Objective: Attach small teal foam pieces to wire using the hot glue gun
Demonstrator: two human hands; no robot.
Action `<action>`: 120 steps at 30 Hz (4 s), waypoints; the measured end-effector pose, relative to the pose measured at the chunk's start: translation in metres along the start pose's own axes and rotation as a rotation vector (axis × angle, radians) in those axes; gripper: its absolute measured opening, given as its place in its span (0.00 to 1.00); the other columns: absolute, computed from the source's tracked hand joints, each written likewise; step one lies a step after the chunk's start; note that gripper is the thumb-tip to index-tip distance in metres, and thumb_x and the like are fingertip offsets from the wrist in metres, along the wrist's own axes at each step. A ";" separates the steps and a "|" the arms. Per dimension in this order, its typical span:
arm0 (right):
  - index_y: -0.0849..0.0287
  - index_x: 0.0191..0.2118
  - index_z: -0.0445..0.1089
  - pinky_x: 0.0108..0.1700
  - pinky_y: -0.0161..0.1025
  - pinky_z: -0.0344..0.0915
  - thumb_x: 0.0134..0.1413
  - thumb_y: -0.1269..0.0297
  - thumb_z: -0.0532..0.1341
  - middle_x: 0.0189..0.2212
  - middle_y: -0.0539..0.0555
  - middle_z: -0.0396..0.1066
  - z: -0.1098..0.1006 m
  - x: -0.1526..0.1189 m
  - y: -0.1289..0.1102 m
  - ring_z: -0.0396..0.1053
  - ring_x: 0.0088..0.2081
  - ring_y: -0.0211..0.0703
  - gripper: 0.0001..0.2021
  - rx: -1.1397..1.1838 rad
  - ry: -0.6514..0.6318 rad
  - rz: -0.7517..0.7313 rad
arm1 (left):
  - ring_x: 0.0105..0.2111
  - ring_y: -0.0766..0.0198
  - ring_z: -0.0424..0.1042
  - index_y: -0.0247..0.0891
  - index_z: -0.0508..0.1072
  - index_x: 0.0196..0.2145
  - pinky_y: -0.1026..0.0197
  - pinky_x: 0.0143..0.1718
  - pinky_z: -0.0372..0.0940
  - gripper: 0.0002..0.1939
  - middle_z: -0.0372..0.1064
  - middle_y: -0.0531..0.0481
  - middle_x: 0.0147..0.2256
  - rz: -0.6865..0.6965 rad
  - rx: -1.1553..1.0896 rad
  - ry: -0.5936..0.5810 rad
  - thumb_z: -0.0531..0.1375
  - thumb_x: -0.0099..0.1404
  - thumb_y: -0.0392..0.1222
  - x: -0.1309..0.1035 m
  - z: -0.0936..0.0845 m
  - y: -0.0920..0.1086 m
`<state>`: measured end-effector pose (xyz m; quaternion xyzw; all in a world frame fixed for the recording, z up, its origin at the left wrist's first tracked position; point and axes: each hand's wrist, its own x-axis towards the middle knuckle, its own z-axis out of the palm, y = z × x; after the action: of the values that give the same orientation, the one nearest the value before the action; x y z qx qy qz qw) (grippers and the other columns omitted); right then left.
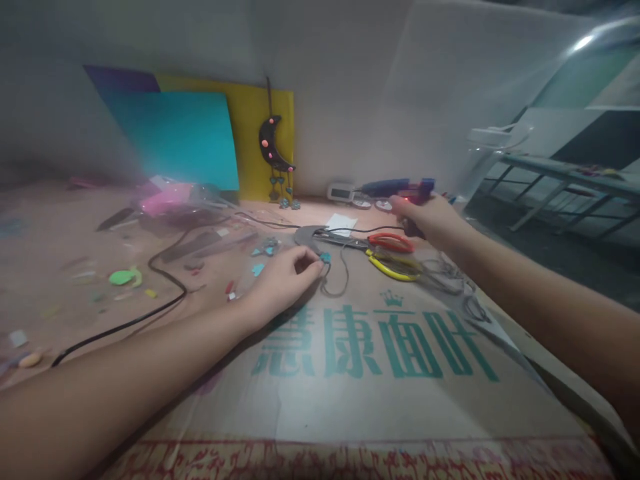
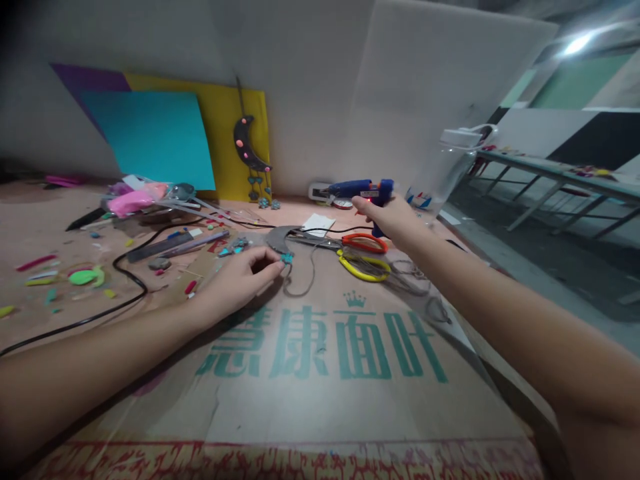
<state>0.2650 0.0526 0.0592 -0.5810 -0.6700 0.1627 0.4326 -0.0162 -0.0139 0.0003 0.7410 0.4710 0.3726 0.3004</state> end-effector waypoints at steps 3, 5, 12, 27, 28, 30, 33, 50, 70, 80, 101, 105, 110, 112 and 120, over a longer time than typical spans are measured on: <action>0.61 0.39 0.72 0.22 0.31 0.56 0.48 0.53 0.68 0.28 0.53 0.71 0.008 0.031 0.023 0.63 0.25 0.34 0.17 0.054 -0.153 0.090 | 0.28 0.63 0.68 0.38 0.71 0.30 0.63 0.28 0.60 0.09 0.71 0.52 0.28 -0.018 -0.021 -0.011 0.56 0.63 0.45 0.000 0.000 0.000; 0.62 0.40 0.72 0.22 0.31 0.57 0.51 0.56 0.66 0.31 0.55 0.72 0.014 0.043 0.034 0.65 0.27 0.35 0.15 -0.004 -0.206 0.102 | 0.27 0.64 0.68 0.38 0.71 0.30 0.63 0.27 0.60 0.09 0.71 0.52 0.28 -0.031 -0.031 -0.029 0.56 0.63 0.45 0.000 0.000 0.000; 0.62 0.41 0.72 0.30 0.34 0.64 0.54 0.58 0.64 0.31 0.55 0.75 0.041 0.050 0.050 0.68 0.29 0.38 0.13 -0.165 -0.228 0.132 | 0.29 0.63 0.70 0.37 0.70 0.30 0.63 0.30 0.60 0.09 0.72 0.52 0.29 -0.003 -0.031 -0.042 0.56 0.64 0.45 0.000 0.001 -0.005; 0.63 0.53 0.65 0.48 0.47 0.65 0.52 0.53 0.65 0.48 0.64 0.70 0.028 0.029 0.048 0.70 0.46 0.53 0.26 -0.363 0.037 0.014 | 0.31 0.63 0.67 0.37 0.70 0.32 0.61 0.33 0.59 0.10 0.70 0.51 0.31 -0.054 -0.107 0.013 0.56 0.64 0.46 0.000 0.000 -0.001; 0.63 0.54 0.64 0.48 0.46 0.65 0.53 0.54 0.64 0.49 0.65 0.69 0.026 0.023 0.046 0.69 0.46 0.52 0.26 -0.325 0.154 -0.017 | 0.31 0.63 0.67 0.37 0.70 0.32 0.61 0.34 0.59 0.10 0.70 0.51 0.32 -0.044 -0.119 0.021 0.56 0.64 0.46 0.000 -0.001 0.000; 0.64 0.50 0.65 0.48 0.45 0.65 0.54 0.57 0.63 0.47 0.63 0.69 0.023 0.008 0.034 0.69 0.45 0.49 0.21 -0.251 0.338 -0.136 | 0.32 0.63 0.67 0.37 0.70 0.33 0.61 0.35 0.60 0.09 0.70 0.51 0.33 -0.021 -0.141 0.039 0.57 0.64 0.45 -0.001 -0.002 0.002; 0.61 0.40 0.69 0.38 0.40 0.65 0.58 0.58 0.60 0.32 0.55 0.71 0.024 -0.026 -0.004 0.68 0.34 0.43 0.11 -0.138 0.237 -0.218 | 0.35 0.62 0.68 0.37 0.70 0.33 0.60 0.38 0.60 0.09 0.70 0.51 0.34 0.001 -0.162 0.072 0.56 0.65 0.45 -0.001 -0.003 0.004; 0.48 0.70 0.42 0.35 0.37 0.72 0.63 0.65 0.56 0.57 0.59 0.65 0.087 -0.103 -0.039 0.71 0.33 0.35 0.34 0.440 -0.408 -0.191 | 0.34 0.63 0.67 0.38 0.68 0.31 0.60 0.38 0.60 0.09 0.68 0.52 0.31 0.063 -0.157 0.122 0.55 0.66 0.45 -0.005 -0.003 0.005; 0.60 0.33 0.72 0.34 0.34 0.66 0.57 0.61 0.60 0.31 0.52 0.77 0.081 -0.099 -0.043 0.71 0.31 0.37 0.08 0.384 -0.311 -0.031 | 0.32 0.62 0.68 0.38 0.69 0.29 0.61 0.34 0.60 0.11 0.70 0.52 0.29 0.108 0.006 -0.016 0.56 0.65 0.46 -0.006 0.000 0.005; 0.58 0.31 0.65 0.32 0.35 0.66 0.56 0.57 0.61 0.25 0.49 0.70 0.077 -0.104 -0.047 0.69 0.27 0.37 0.10 0.547 -0.365 0.017 | 0.38 0.61 0.71 0.38 0.71 0.39 0.59 0.42 0.65 0.07 0.72 0.49 0.38 0.222 0.006 -0.078 0.55 0.67 0.41 -0.005 0.004 -0.007; 0.58 0.32 0.64 0.21 0.30 0.57 0.55 0.60 0.60 0.20 0.45 0.66 0.068 -0.098 -0.045 0.62 0.20 0.33 0.07 0.381 -0.537 0.096 | 0.41 0.56 0.73 0.39 0.76 0.38 0.55 0.45 0.65 0.12 0.76 0.48 0.39 0.047 -0.008 0.089 0.54 0.61 0.38 -0.004 -0.004 0.006; 0.58 0.31 0.63 0.22 0.31 0.59 0.55 0.59 0.60 0.19 0.45 0.67 0.073 -0.094 -0.037 0.62 0.20 0.33 0.08 0.404 -0.476 0.082 | 0.43 0.54 0.71 0.41 0.78 0.37 0.52 0.50 0.62 0.11 0.76 0.49 0.36 0.136 0.142 0.062 0.57 0.61 0.39 -0.006 -0.005 0.005; 0.57 0.32 0.63 0.21 0.30 0.58 0.56 0.60 0.59 0.21 0.45 0.67 0.074 -0.099 -0.039 0.64 0.21 0.34 0.07 0.343 -0.467 0.062 | 0.28 0.62 0.69 0.38 0.71 0.51 0.61 0.31 0.63 0.18 0.69 0.52 0.28 0.051 -0.074 -0.055 0.55 0.66 0.45 -0.007 0.000 0.003; 0.57 0.33 0.63 0.20 0.30 0.58 0.56 0.60 0.58 0.21 0.45 0.66 0.073 -0.099 -0.039 0.63 0.20 0.34 0.07 0.309 -0.474 0.053 | 0.26 0.64 0.68 0.38 0.71 0.53 0.63 0.28 0.61 0.20 0.67 0.54 0.25 0.058 -0.094 -0.073 0.55 0.67 0.48 -0.006 0.001 0.001; 0.58 0.32 0.64 0.21 0.30 0.58 0.57 0.59 0.58 0.19 0.45 0.65 0.074 -0.098 -0.039 0.61 0.18 0.33 0.08 0.229 -0.431 -0.022 | 0.31 0.62 0.71 0.39 0.75 0.41 0.62 0.33 0.61 0.13 0.74 0.51 0.31 0.114 0.010 -0.029 0.55 0.68 0.48 -0.006 -0.001 0.001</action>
<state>0.1790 -0.0268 0.0066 -0.4728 -0.7303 0.3529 0.3444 -0.0185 -0.0200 0.0005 0.7734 0.4255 0.3760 0.2818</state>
